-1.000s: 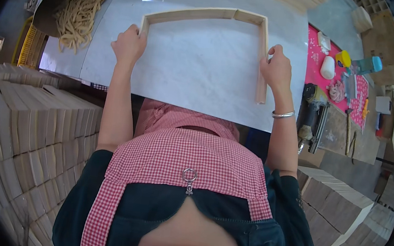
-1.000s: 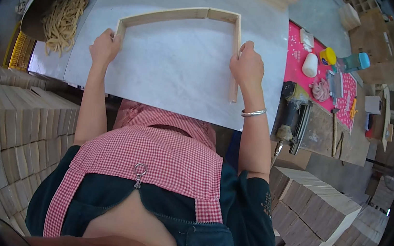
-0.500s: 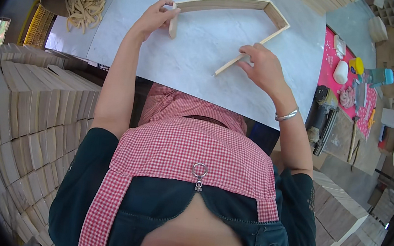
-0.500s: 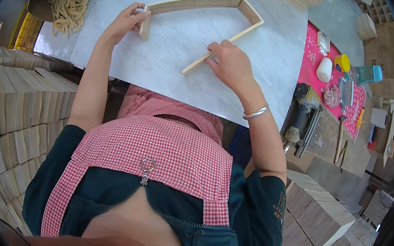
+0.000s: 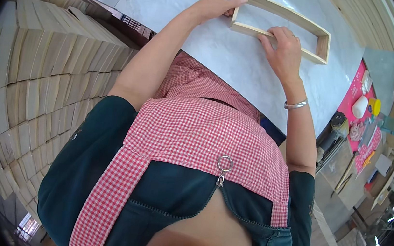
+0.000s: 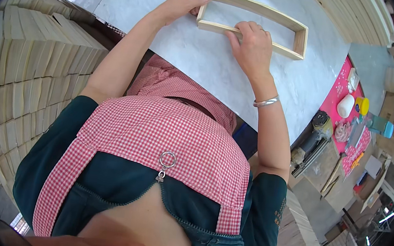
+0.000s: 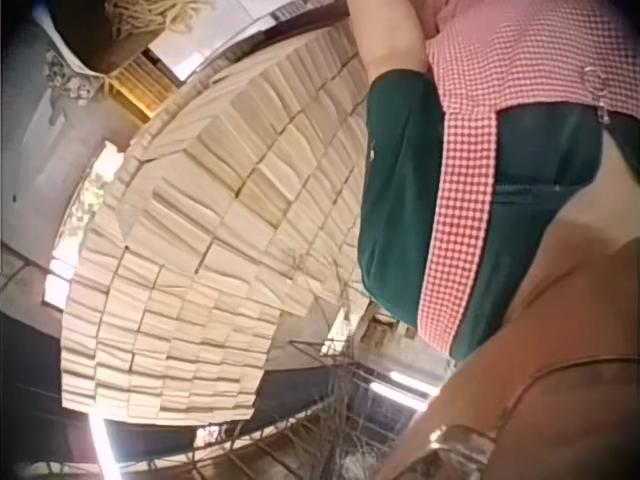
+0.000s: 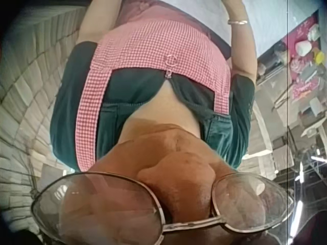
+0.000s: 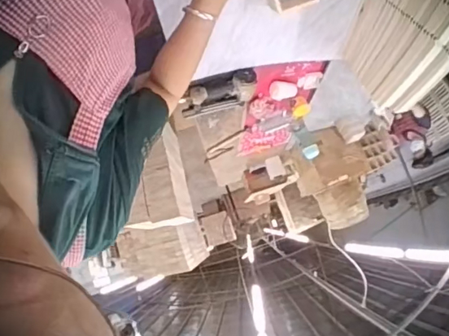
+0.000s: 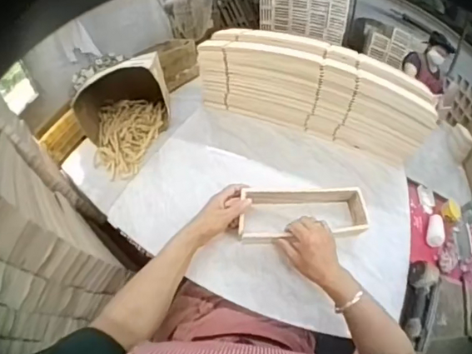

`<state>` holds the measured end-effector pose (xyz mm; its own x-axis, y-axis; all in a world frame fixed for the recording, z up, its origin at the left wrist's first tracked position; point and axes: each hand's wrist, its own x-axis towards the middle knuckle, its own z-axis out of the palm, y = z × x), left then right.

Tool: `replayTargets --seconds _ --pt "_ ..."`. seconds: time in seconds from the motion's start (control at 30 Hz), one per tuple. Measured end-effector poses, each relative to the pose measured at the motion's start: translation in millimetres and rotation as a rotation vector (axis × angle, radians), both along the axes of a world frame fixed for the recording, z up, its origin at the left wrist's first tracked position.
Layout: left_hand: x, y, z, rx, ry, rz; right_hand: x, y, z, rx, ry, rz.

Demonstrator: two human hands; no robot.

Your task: Assembling wooden box frames using glue and a pneumatic stapler.

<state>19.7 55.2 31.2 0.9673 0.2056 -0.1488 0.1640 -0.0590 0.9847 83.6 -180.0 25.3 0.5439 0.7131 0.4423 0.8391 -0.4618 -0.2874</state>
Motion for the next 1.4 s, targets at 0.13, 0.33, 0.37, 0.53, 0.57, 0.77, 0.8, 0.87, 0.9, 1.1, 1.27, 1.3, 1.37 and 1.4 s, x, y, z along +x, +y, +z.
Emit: replayTargets --seconds 0.13,0.33,0.37,0.53,0.57,0.77,0.8,0.87,0.9,1.1,1.27,1.3,1.37,1.4 --pt "8.2 -2.8 -16.9 -0.098 0.009 0.04 -0.9 2.1 -1.3 0.009 -0.002 0.001" --pt "-5.5 1.0 -35.1 -0.017 -0.154 0.011 -1.5 2.3 -2.3 0.021 -0.01 -0.013" --pt "-9.3 1.6 -36.1 0.048 -0.204 -0.013 -1.9 1.7 -2.4 0.023 -0.012 -0.02" --pt "-21.5 9.3 -30.1 0.308 -0.115 -0.192 -0.7 4.2 0.6 -0.038 0.042 -0.027" --pt "-22.4 9.3 -28.0 0.307 -0.119 -0.185 -1.7 6.1 2.3 -0.04 0.037 -0.022" --pt "-24.1 7.6 -10.9 0.271 -0.159 -0.17 -23.3 40.4 12.6 0.118 -0.033 0.24" --pt "-21.7 7.8 -17.5 0.246 -0.191 -0.173 -26.7 45.1 9.2 0.137 -0.051 0.272" --pt "-18.6 5.4 -25.3 0.28 -0.251 -0.168 -31.2 49.0 4.6 0.076 0.041 0.265" --pt "-18.8 5.6 -23.7 0.276 -0.242 -0.174 -31.7 50.7 7.6 0.095 0.069 0.285" --pt "-22.8 4.7 -30.1 0.212 -0.482 -0.079 -11.6 93.9 49.9 0.013 0.098 0.339" --pt "-24.2 12.7 -15.9 0.161 -0.256 -0.213 17.1 242.1 54.8 0.051 0.293 0.566" --pt "-22.3 12.0 -19.4 0.167 -0.251 -0.205 20.0 278.3 45.1 0.074 0.218 0.612" --pt "-16.8 10.5 -31.2 0.148 -0.283 -0.259 21.0 346.4 19.8 0.131 0.118 0.641" --pt "-18.5 11.1 -26.2 0.102 -0.28 -0.241 19.8 375.2 11.2 0.152 0.138 0.616"
